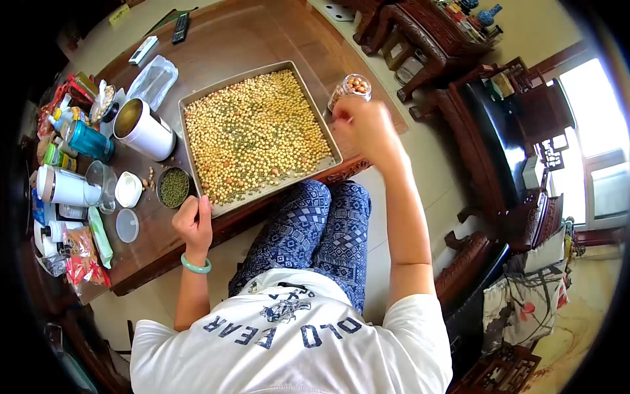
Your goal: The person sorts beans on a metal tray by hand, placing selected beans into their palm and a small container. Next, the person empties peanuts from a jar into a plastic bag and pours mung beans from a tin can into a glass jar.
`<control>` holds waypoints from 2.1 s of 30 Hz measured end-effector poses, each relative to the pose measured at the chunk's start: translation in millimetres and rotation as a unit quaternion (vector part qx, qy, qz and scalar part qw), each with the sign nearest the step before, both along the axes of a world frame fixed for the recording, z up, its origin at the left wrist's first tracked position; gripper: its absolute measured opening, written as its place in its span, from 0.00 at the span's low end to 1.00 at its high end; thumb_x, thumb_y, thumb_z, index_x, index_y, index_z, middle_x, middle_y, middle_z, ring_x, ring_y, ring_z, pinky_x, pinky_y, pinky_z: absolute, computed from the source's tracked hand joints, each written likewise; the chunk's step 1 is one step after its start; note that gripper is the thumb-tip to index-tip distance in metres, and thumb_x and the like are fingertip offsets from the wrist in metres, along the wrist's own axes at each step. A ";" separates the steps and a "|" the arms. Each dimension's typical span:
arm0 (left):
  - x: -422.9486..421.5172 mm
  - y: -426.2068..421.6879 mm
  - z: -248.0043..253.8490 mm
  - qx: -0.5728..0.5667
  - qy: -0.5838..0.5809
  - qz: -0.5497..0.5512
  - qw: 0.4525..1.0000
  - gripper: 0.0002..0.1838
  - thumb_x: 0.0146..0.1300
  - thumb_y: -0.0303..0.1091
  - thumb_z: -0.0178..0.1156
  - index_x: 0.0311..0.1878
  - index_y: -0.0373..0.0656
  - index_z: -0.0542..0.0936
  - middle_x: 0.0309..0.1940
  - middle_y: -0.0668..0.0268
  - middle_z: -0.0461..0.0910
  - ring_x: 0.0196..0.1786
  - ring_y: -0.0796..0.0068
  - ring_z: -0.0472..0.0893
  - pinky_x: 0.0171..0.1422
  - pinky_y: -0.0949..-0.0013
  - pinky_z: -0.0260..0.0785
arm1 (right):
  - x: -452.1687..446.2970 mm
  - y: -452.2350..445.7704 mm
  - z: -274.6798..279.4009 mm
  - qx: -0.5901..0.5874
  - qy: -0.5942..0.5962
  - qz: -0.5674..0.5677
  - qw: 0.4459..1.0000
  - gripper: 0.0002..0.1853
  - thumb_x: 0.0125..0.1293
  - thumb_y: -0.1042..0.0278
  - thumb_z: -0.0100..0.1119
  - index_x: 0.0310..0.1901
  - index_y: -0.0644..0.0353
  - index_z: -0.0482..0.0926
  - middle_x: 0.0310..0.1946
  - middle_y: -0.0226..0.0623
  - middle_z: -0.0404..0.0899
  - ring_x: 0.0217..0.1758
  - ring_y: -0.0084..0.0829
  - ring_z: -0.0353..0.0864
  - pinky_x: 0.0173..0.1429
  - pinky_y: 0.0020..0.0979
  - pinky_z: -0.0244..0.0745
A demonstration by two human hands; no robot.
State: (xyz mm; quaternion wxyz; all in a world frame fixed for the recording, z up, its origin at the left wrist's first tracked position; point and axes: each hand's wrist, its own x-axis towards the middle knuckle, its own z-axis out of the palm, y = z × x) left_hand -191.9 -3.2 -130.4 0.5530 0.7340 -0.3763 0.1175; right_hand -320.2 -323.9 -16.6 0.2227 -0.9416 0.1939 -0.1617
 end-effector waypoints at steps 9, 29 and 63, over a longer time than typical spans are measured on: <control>-0.6 3.3 0.7 0.026 -0.004 0.006 1.000 0.18 0.69 0.27 0.58 0.20 0.35 0.72 0.14 0.64 0.65 0.17 0.74 0.62 0.23 0.69 0.52 | 12.2 -63.3 -13.7 0.011 -0.184 -0.155 0.971 0.12 0.56 0.75 0.66 0.43 0.63 0.82 0.34 0.41 0.86 0.38 0.31 0.87 0.46 0.29 0.79; 0.5 3.3 -1.6 0.048 -0.034 0.035 0.998 0.17 0.66 0.25 0.61 0.20 0.34 0.72 0.15 0.62 0.68 0.17 0.70 0.67 0.23 0.68 0.57 | 15.9 72.8 -85.2 0.280 -0.276 -0.055 0.918 0.08 0.71 0.73 0.55 0.47 0.65 0.80 0.29 0.27 0.77 0.31 0.16 0.73 0.35 0.20 0.68; 167.6 -70.9 39.5 0.394 -0.197 -0.011 0.898 0.11 0.53 0.18 0.56 0.34 0.41 0.86 0.31 0.52 0.84 0.39 0.51 0.84 0.44 0.55 0.76 | 35.1 90.7 -109.9 -0.005 -0.102 -0.101 0.990 0.09 0.71 0.62 0.49 0.47 0.52 0.76 0.16 0.42 0.79 0.22 0.46 0.81 0.30 0.46 0.73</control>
